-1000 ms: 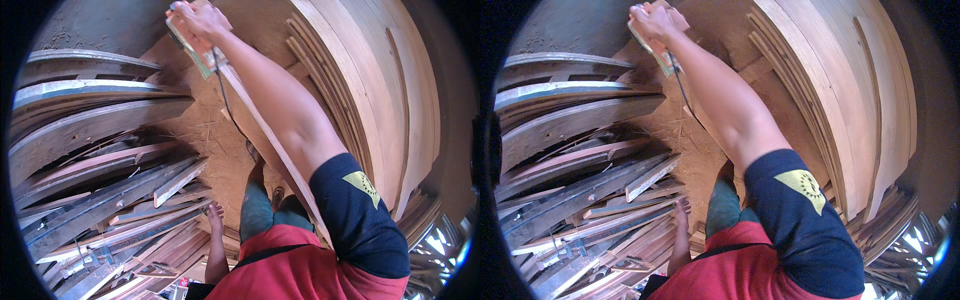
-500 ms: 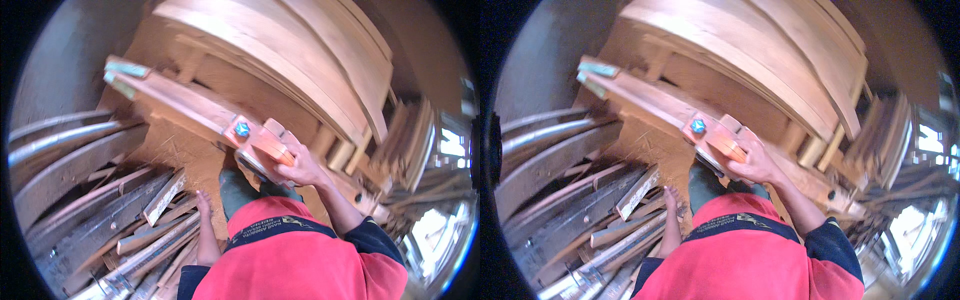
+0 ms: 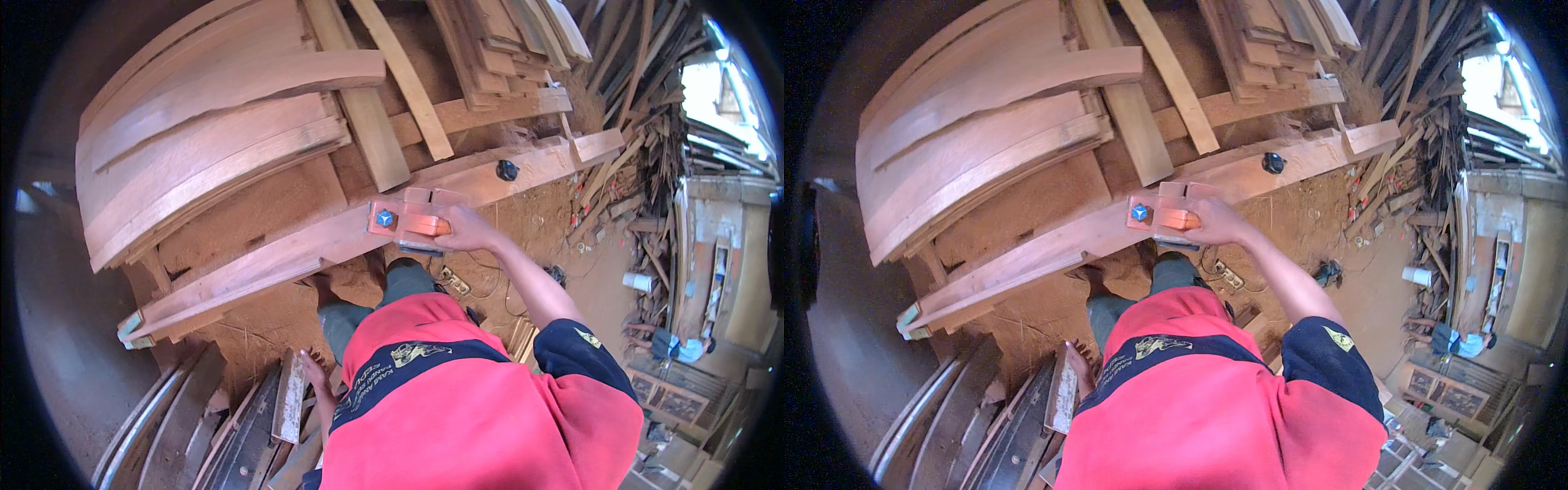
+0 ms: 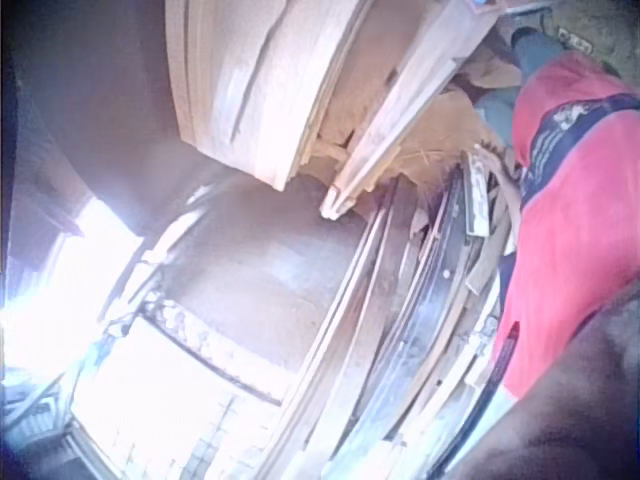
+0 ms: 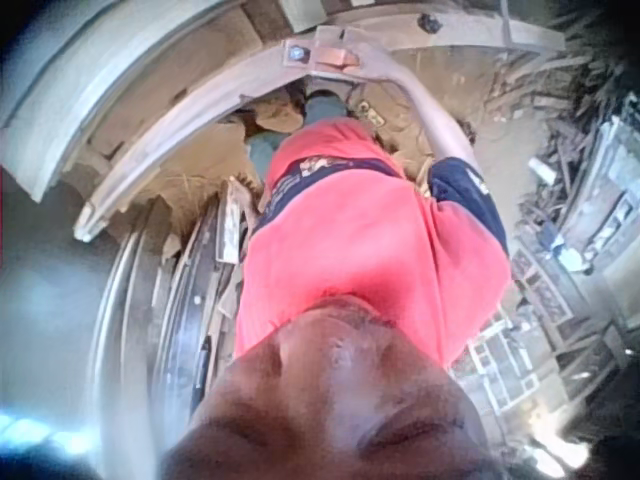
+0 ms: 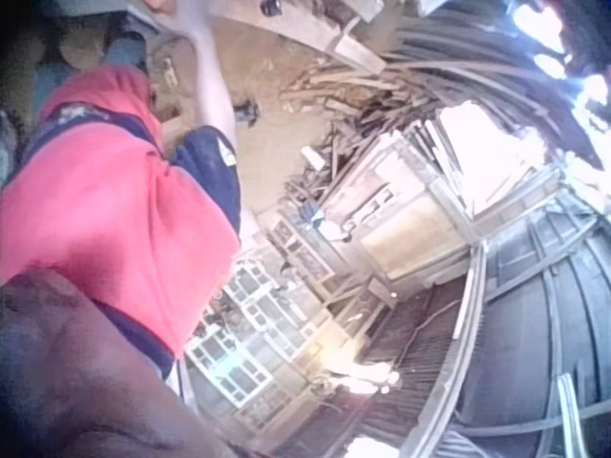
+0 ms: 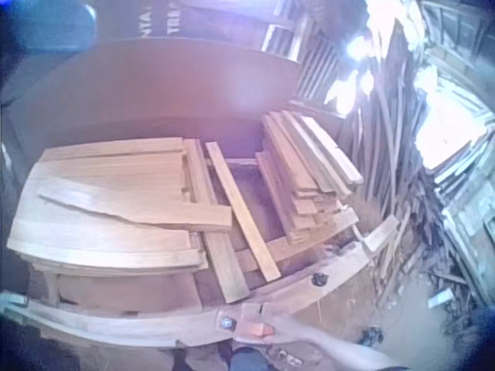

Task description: The person moves various wooden boards by hand, uses an electric planer to smooth the edge of a long wooden piece, and marks another board with a pencil.

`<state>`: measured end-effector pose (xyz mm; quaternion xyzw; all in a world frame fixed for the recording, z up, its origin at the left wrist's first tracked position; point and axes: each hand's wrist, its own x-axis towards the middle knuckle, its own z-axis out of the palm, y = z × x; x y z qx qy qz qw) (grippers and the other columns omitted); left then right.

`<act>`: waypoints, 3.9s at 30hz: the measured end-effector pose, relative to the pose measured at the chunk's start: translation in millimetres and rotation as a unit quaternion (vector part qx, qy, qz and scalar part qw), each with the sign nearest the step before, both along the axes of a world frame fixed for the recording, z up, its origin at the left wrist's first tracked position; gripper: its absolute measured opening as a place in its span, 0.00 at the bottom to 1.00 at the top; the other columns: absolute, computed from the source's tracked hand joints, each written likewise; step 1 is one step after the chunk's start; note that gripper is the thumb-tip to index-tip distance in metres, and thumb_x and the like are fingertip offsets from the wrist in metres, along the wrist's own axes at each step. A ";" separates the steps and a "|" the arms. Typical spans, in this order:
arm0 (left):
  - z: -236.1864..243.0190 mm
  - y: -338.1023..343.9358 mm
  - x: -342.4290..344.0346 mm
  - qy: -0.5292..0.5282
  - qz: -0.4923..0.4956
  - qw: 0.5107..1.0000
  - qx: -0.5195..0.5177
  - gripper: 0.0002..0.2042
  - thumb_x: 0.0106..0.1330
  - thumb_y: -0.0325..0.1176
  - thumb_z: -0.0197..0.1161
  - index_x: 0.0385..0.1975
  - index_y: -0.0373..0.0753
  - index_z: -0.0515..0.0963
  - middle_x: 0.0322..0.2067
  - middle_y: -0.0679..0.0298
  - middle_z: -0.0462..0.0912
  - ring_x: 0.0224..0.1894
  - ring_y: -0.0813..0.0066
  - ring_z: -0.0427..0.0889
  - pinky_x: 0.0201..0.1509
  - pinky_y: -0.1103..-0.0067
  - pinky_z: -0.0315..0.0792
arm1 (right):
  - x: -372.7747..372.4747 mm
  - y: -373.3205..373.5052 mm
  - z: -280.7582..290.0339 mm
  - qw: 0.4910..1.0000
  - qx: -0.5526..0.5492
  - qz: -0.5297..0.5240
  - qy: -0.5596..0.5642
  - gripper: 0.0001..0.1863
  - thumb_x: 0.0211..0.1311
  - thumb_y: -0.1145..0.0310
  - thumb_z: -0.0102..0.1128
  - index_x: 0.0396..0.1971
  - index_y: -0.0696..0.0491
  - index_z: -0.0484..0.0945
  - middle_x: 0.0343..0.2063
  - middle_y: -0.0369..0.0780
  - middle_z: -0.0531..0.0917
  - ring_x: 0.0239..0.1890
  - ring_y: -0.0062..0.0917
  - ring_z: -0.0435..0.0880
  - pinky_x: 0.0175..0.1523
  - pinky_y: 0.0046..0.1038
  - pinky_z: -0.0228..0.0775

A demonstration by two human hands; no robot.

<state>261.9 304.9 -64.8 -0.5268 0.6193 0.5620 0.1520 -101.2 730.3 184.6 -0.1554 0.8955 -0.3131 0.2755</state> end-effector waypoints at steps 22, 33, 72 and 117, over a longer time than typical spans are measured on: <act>64.3 18.8 -24.5 0.023 0.030 0.995 -0.094 0.33 0.76 0.60 0.42 0.57 0.33 0.76 0.38 0.59 0.83 0.31 0.75 0.79 0.31 0.79 0.70 | -90.6 181.2 -133.3 0.996 0.014 0.083 -0.033 0.18 0.43 0.70 0.67 0.40 0.54 0.85 0.34 0.48 0.88 0.39 0.39 0.87 0.49 0.36 0.77; 68.6 51.9 1.0 0.030 0.055 0.989 -0.134 0.31 0.77 0.57 0.44 0.56 0.32 0.78 0.39 0.54 0.83 0.39 0.67 0.81 0.43 0.73 0.76 | -182.0 91.1 -45.2 0.993 0.049 0.105 0.010 0.42 0.49 0.55 0.75 0.63 0.59 0.71 0.57 0.50 0.79 0.58 0.38 0.79 0.62 0.36 0.72; 177.3 18.8 -366.5 0.272 0.338 0.900 0.036 0.20 0.57 0.21 0.62 0.51 0.29 0.69 0.39 0.55 0.81 0.39 0.67 0.82 0.44 0.73 0.77 | 72.5 124.0 -9.2 0.822 -0.167 -0.513 -0.181 0.16 0.71 0.61 0.56 0.49 0.56 0.77 0.34 0.41 0.81 0.28 0.24 0.79 0.24 0.25 0.73; 75.0 -364.2 -254.6 0.209 0.464 0.857 -0.083 0.21 0.49 0.27 0.63 0.46 0.29 0.75 0.38 0.52 0.82 0.38 0.58 0.83 0.40 0.62 0.80 | 32.4 -234.2 -163.4 0.991 -0.026 0.096 0.092 0.14 0.52 0.70 0.75 0.40 0.51 0.87 0.33 0.42 0.88 0.34 0.31 0.86 0.41 0.31 0.76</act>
